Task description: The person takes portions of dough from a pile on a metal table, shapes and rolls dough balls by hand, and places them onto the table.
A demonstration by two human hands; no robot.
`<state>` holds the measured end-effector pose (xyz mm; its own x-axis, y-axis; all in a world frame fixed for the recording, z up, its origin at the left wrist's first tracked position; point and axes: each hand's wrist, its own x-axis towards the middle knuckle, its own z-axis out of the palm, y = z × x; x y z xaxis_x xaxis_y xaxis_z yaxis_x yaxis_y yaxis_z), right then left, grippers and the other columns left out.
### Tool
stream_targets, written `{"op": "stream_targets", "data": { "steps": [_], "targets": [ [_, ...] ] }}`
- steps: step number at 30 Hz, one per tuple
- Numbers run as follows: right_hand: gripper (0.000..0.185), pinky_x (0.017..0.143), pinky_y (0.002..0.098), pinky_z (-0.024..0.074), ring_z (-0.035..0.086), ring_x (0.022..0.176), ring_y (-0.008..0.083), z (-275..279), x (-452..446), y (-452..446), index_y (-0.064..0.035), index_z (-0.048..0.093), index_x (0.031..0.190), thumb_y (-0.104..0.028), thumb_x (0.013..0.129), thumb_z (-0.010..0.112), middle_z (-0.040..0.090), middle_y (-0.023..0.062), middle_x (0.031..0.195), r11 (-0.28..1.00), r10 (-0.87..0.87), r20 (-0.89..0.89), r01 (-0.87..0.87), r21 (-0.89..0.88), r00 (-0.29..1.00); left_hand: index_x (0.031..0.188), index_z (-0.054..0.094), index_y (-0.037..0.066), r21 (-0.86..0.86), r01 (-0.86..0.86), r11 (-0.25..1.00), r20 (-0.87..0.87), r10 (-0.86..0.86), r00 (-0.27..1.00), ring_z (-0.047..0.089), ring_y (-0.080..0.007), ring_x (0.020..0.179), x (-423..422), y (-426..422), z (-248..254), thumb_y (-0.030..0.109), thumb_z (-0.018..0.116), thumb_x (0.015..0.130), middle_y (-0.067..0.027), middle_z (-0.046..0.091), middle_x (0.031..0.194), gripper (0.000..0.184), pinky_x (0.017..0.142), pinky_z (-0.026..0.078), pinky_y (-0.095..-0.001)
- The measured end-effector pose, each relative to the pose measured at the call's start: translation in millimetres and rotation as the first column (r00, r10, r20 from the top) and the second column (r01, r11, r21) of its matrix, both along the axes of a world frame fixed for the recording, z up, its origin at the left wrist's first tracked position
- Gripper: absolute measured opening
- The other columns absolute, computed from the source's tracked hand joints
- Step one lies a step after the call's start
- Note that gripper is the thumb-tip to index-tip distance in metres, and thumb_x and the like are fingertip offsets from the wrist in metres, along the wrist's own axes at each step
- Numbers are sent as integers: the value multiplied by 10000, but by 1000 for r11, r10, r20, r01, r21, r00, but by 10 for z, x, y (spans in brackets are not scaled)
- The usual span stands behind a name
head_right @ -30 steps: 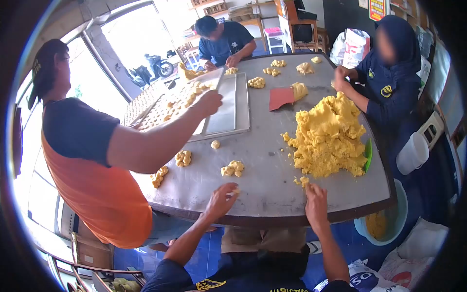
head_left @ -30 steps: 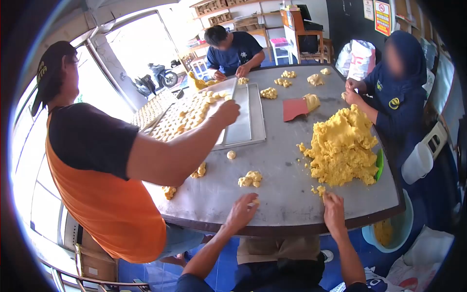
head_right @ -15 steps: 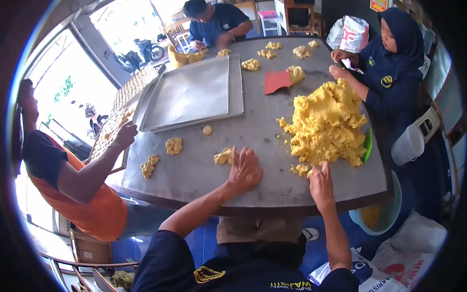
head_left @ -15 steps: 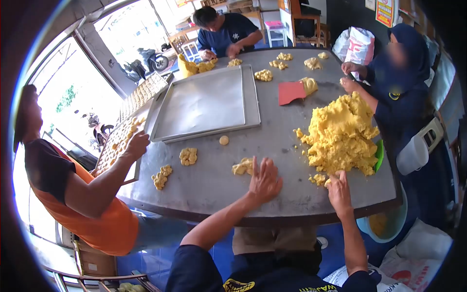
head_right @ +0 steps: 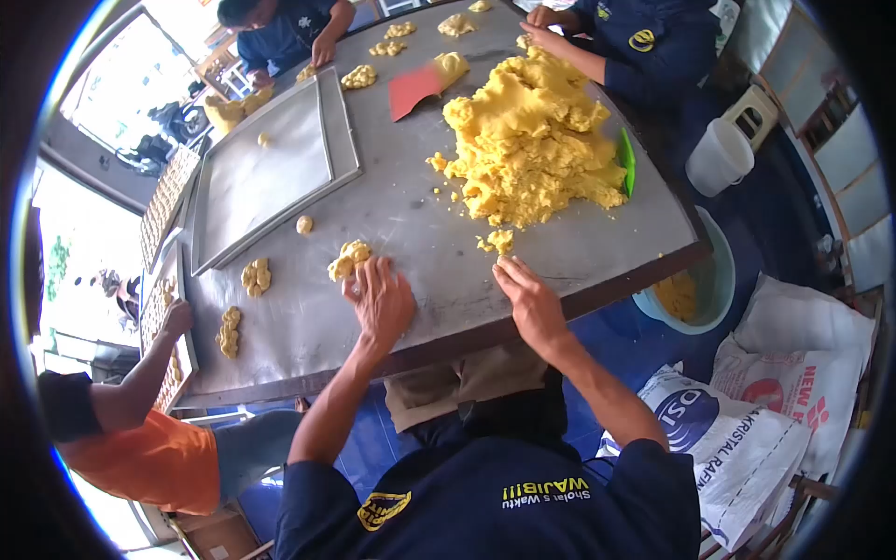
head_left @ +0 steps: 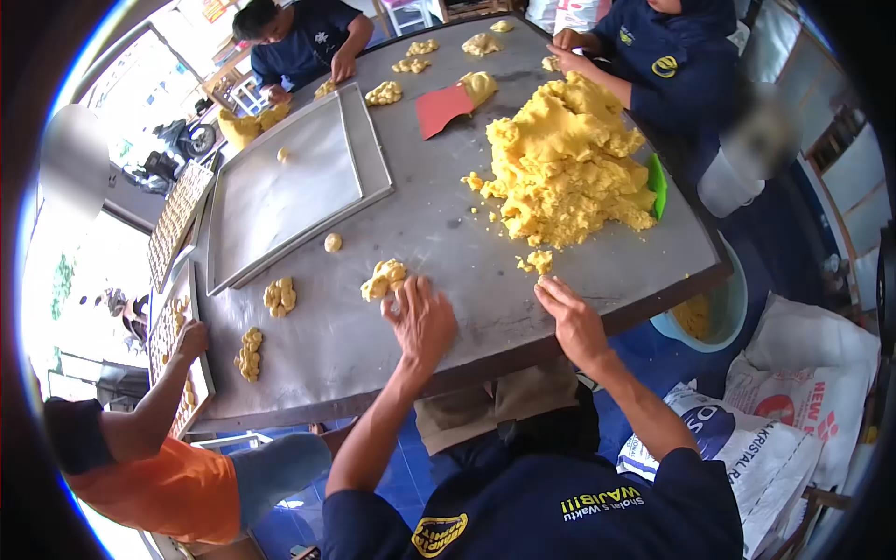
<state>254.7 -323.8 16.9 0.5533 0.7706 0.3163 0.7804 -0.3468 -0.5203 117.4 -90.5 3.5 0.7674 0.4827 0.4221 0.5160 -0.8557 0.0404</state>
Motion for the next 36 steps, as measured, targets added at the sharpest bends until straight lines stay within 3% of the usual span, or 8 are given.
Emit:
{"op": "stream_targets", "data": {
  "steps": [2, 9, 15, 17, 22, 30, 33, 36],
  "targets": [
    [387, 987, 401, 507, 562, 1199, 370, 17, 107, 1, 5, 647, 1225, 69, 865, 518, 623, 167, 1274, 999, 20, -44, -19, 35, 999, 1130, 603, 45, 131, 23, 991, 13, -25, 1000, 520, -241, 1082, -254, -144, 6, 177, 615, 866, -96, 551, 1069, 295, 982, 297, -500],
    [273, 846, 382, 551, 626, 953, 318, 157, 33, 518, -40, 721, 1048, 26, 832, 568, 686, 101, 1091, 972, 153, 52, -141, -188, 987, 1038, 606, 70, -494, -35, 869, 146, 122, 982, 542, -277, 1055, -399, -262, 128, 179, 569, 962, -94, 608, 1058, 139, 955, 347, -435],
    [286, 966, 372, 481, 565, 1113, 331, -65, 111, 802, 46, 656, 1130, -65, 879, 576, 622, 172, 1152, 983, -24, 467, 107, -152, 884, 1083, 679, -13, -822, 115, 557, 368, 366, 855, 710, -249, 834, -353, -326, 149, 189, 619, 981, -156, 729, 894, 234, 761, 530, -356],
    [383, 1016, 368, 434, 539, 1159, 336, -41, -37, 710, 93, 603, 1230, -77, 888, 571, 590, 207, 1225, 938, 132, 668, 126, -324, 732, 1143, 692, -9, -866, 253, 432, 442, 420, 793, 693, -169, 840, -353, -208, -38, 185, 661, 961, -112, 741, 914, 268, 753, 528, -323],
    [430, 981, 400, 455, 546, 1122, 371, 83, 132, 374, 42, 628, 1259, 52, 834, 565, 598, 208, 1199, 983, 173, 104, -166, -74, 979, 1136, 712, 1, -885, 363, 292, 451, 339, 826, 635, -77, 804, -290, -122, -92, 191, 713, 929, -65, 740, 889, 282, 720, 512, -261],
    [379, 916, 410, 508, 616, 1016, 385, 170, 25, 446, 15, 654, 1234, 53, 857, 630, 630, 207, 1120, 986, 114, -10, -112, 123, 993, 1122, 714, -14, -916, 295, 272, 379, 344, 859, 696, -116, 796, -3, -296, 136, 255, 716, 930, -124, 762, 933, 330, 715, 550, -283],
    [402, 920, 418, 514, 631, 993, 371, 430, -289, 608, 44, 634, 1244, 53, 843, 644, 648, 191, 1063, 951, 211, -533, -45, 306, 819, 1161, 694, -35, -927, 312, 208, 368, 340, 865, 694, -116, 829, 68, -399, 117, 245, 631, 988, -119, 754, 920, 335, 744, 566, -287],
    [363, 846, 421, 531, 645, 940, 379, 377, -446, 753, 50, 644, 1227, 43, 864, 638, 665, 196, 1032, 943, 163, -218, -88, 320, 962, 1234, 653, -37, -915, 381, 134, 404, 284, 870, 671, -118, 924, 135, -428, 48, 215, 524, 1050, -90, 733, 955, 338, 816, 572, -284]
  ]
}}
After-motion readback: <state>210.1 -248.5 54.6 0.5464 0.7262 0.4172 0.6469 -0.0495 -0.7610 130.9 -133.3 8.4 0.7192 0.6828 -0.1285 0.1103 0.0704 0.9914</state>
